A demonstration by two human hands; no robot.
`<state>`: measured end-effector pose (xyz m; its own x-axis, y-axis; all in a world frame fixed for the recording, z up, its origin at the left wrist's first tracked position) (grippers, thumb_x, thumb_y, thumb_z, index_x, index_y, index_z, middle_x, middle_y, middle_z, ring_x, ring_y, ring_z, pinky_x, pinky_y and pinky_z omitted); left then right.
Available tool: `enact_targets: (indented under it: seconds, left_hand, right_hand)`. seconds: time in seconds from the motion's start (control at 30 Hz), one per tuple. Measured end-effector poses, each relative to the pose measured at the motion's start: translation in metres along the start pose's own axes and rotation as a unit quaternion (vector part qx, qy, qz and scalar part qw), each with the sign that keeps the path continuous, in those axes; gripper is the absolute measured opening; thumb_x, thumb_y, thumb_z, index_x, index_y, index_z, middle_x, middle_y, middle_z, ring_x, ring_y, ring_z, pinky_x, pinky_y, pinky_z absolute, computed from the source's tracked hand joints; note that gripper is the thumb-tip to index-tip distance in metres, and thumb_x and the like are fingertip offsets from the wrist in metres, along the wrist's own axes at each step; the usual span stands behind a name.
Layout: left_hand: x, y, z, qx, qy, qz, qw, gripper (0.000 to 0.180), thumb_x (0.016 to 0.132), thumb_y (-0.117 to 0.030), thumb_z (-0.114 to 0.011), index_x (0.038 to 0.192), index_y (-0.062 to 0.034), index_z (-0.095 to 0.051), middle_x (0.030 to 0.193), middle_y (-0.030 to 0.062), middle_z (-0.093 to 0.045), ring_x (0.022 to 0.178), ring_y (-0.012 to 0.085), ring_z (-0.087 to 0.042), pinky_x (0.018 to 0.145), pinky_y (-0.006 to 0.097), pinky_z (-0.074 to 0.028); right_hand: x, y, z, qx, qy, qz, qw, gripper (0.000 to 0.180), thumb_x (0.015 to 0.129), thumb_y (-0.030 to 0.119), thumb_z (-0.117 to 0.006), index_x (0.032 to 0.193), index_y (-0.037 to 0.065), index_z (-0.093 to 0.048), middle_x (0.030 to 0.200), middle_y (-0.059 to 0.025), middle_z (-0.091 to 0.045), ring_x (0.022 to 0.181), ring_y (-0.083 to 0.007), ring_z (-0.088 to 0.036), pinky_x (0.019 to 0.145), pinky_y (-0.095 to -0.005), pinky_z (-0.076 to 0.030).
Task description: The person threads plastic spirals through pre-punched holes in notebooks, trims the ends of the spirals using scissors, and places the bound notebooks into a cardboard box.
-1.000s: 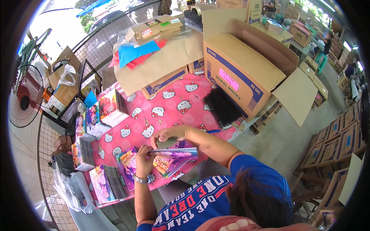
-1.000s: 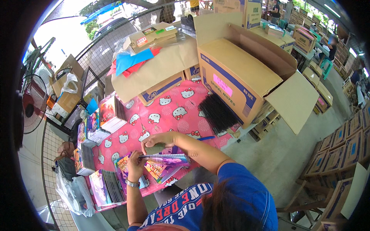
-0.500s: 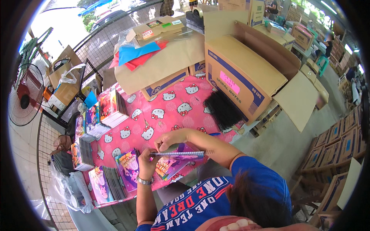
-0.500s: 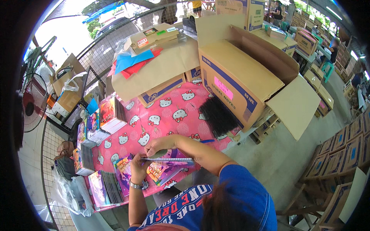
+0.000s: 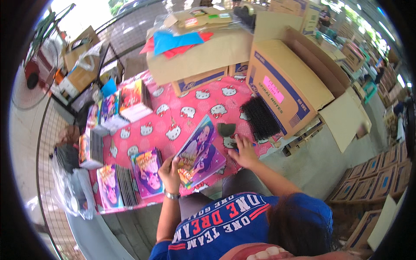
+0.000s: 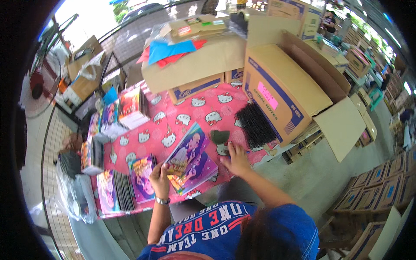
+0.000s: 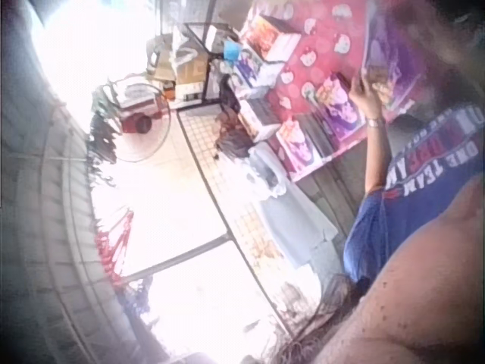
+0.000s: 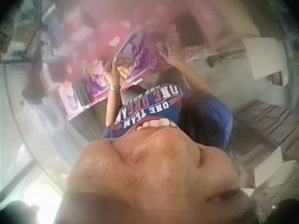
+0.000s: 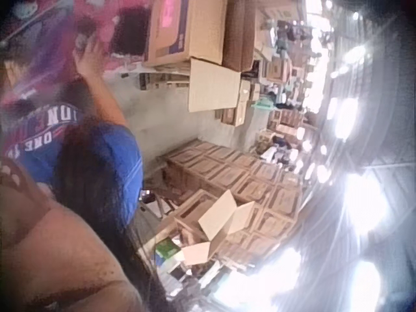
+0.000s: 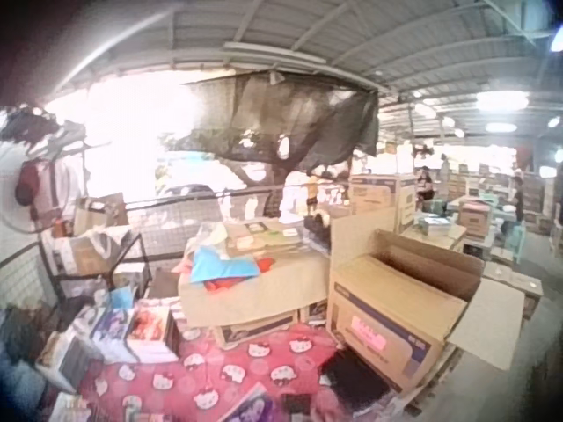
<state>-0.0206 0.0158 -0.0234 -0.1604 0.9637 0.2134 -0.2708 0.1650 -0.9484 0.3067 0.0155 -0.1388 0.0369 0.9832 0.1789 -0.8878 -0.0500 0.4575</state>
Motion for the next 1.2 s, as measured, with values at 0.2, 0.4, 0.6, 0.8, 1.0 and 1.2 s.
enact_targets:
  seconds: [0.2, 0.4, 0.6, 0.8, 1.0, 1.2]
  left_hand:
    - [0.002, 0.001, -0.013, 0.029, -0.025, -0.021, 0.999, 0.016, 0.087, -0.009, -0.07, 0.1, 0.0008, -0.07, 0.065, 0.0053, -0.063, 0.059, 0.0056, -0.053, 0.054, 0.024, -0.043]
    - [-0.004, 0.009, -0.014, -0.051, -0.019, 0.039, 0.998, 0.016, 0.086, -0.006, -0.07, 0.1, 0.0021, -0.069, 0.074, 0.01, -0.069, 0.068, 0.0111, -0.069, 0.058, 0.025, -0.05]
    - [-0.002, -0.006, -0.011, 0.079, -0.056, -0.053, 0.994, 0.018, 0.083, -0.013, -0.074, 0.094, 0.0014, -0.071, 0.074, 0.0165, -0.067, 0.063, 0.0199, -0.067, 0.058, 0.031, -0.051]
    - [-0.006, 0.013, -0.013, 0.016, -0.059, -0.035, 0.998, 0.022, 0.079, -0.003, -0.07, 0.101, -0.0009, -0.072, 0.077, 0.0141, -0.069, 0.063, 0.0182, -0.067, 0.059, 0.029, -0.052]
    - [-0.008, 0.002, -0.012, 0.038, -0.062, -0.08, 0.994, 0.02, 0.082, 0.006, -0.066, 0.101, 0.0012, -0.071, 0.084, 0.0111, -0.071, 0.073, 0.014, -0.069, 0.064, 0.027, -0.056]
    - [-0.015, 0.001, -0.004, -0.004, -0.067, -0.072, 0.995, 0.021, 0.083, 0.0, -0.07, 0.104, -0.0016, -0.072, 0.084, 0.009, -0.072, 0.075, 0.015, -0.069, 0.067, 0.028, -0.056]
  right_hand:
    - [-0.048, 0.009, 0.014, -0.119, -0.063, 0.062, 0.989, 0.076, 0.089, 0.051, -0.058, 0.148, 0.007, -0.037, 0.149, -0.0241, -0.034, 0.134, -0.0456, -0.033, 0.109, -0.0615, -0.023]
    - [-0.021, -0.009, 0.02, 0.074, -0.086, -0.006, 0.994, 0.057, 0.092, 0.036, -0.062, 0.138, 0.004, -0.049, 0.124, -0.0201, -0.052, 0.115, -0.0374, -0.049, 0.099, -0.0518, -0.037]
    - [-0.007, 0.161, 0.09, 0.27, -0.109, 0.194, 0.937, 0.051, 0.088, 0.025, -0.07, 0.133, 0.004, -0.055, 0.116, -0.0162, -0.055, 0.108, -0.0332, -0.052, 0.096, -0.0431, -0.041]
    - [-0.002, 0.194, 0.058, 0.209, -0.016, 0.272, 0.939, 0.059, 0.078, 0.024, -0.077, 0.131, 0.005, -0.058, 0.114, -0.0142, -0.056, 0.106, -0.0322, -0.054, 0.093, -0.0432, -0.042]
    - [0.006, 0.2, 0.064, 0.27, 0.051, 0.255, 0.927, 0.046, 0.086, 0.021, -0.071, 0.126, 0.002, -0.061, 0.104, -0.0128, -0.062, 0.093, -0.0241, -0.06, 0.079, -0.0373, -0.049]
    - [0.001, 0.175, 0.042, 0.537, 0.298, 0.004, 0.789, 0.04, 0.095, 0.017, -0.061, 0.129, -0.004, -0.055, 0.111, -0.0117, -0.063, 0.094, -0.0162, -0.062, 0.082, -0.0285, -0.05]
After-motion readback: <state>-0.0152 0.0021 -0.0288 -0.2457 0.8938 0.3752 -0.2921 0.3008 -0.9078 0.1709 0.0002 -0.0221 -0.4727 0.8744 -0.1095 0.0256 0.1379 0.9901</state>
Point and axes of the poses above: each hand's wrist, its own x-axis towards the middle knuckle, its own z-axis out of the back of the hand, y = z × x, the point moved 5 cm from there along x, towards the middle knuckle
